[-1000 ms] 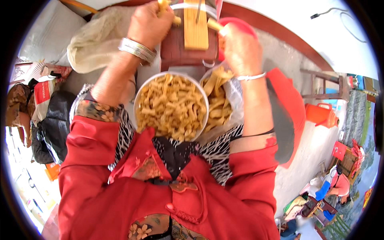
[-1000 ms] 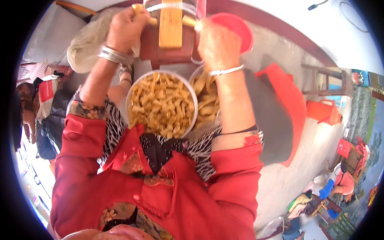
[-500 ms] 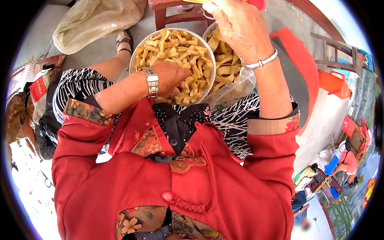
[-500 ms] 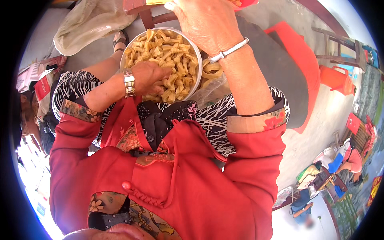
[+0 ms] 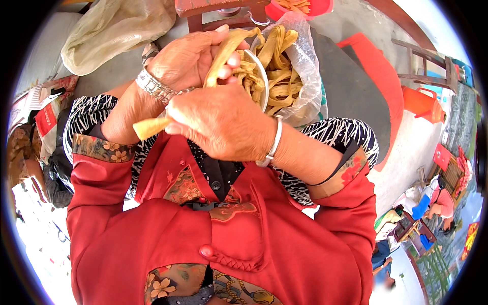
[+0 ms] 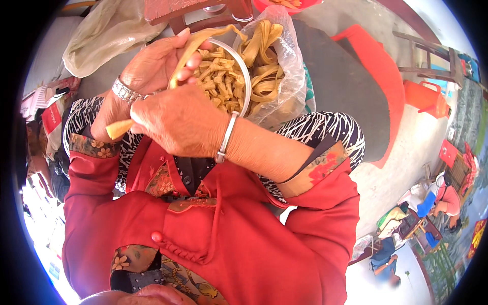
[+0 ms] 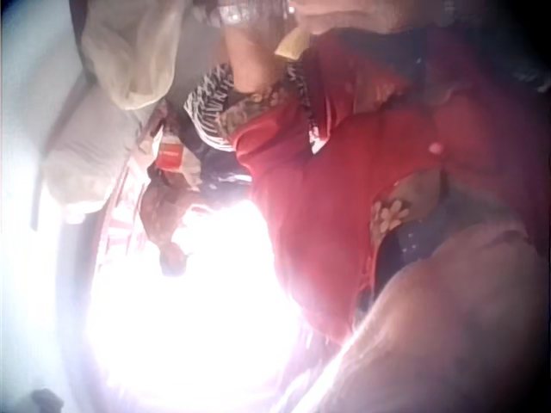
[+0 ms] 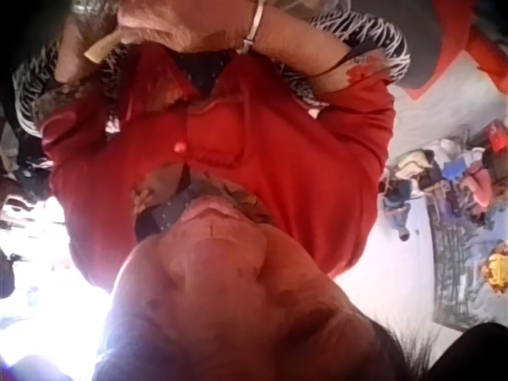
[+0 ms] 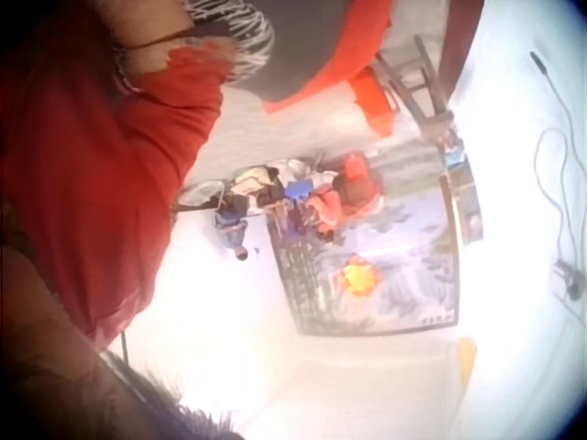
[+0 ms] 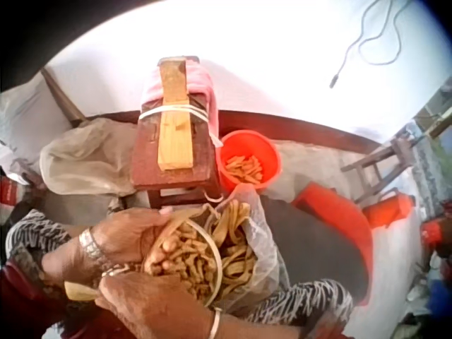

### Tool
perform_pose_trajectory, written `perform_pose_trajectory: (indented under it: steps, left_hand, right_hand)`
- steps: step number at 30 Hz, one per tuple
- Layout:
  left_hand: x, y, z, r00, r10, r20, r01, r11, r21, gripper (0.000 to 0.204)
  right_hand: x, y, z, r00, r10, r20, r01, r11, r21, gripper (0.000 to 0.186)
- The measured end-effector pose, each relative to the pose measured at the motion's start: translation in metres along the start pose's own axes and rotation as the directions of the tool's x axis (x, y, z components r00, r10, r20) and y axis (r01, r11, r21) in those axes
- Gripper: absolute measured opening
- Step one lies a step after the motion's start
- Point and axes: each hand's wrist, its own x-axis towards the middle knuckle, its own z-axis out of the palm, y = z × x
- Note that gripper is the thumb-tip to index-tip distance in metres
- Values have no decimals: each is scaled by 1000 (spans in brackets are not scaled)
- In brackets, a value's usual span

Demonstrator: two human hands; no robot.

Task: The person takes strips of yellow dough from a bag and a wooden surface, folds and twists them into small circular or knotted shapes by hand, and places them into a metal bowl.

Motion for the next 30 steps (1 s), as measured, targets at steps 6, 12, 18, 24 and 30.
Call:
perform_pose_trajectory:
  steps: [6, 12, 18, 24, 30]
  left_hand:
    - [-9, 14, 3, 977, 212, 11, -200, 902, 383, 29]
    - [-18, 35, 2, 978, 160, 132, -208, 780, 591, 41]
    - [-16, 37, 38, 553, 697, 456, -442, -219, 870, 13]
    - [-20, 34, 47, 465, 708, 531, -344, -409, 845, 20]
    - [-11, 34, 28, 710, 667, 228, -652, 499, 570, 14]
  right_hand:
    - [8, 18, -27, 855, -72, -514, 86, 996, 4, 15]
    - [29, 25, -45, 809, 317, -495, -17, 855, 519, 19]
    - [31, 46, -66, 899, 341, -275, -220, 894, 391, 32]
    - [38, 24, -87, 883, 460, -91, -399, 841, 366, 34]
    - [38, 27, -90, 957, 273, -99, -238, 934, 267, 37]
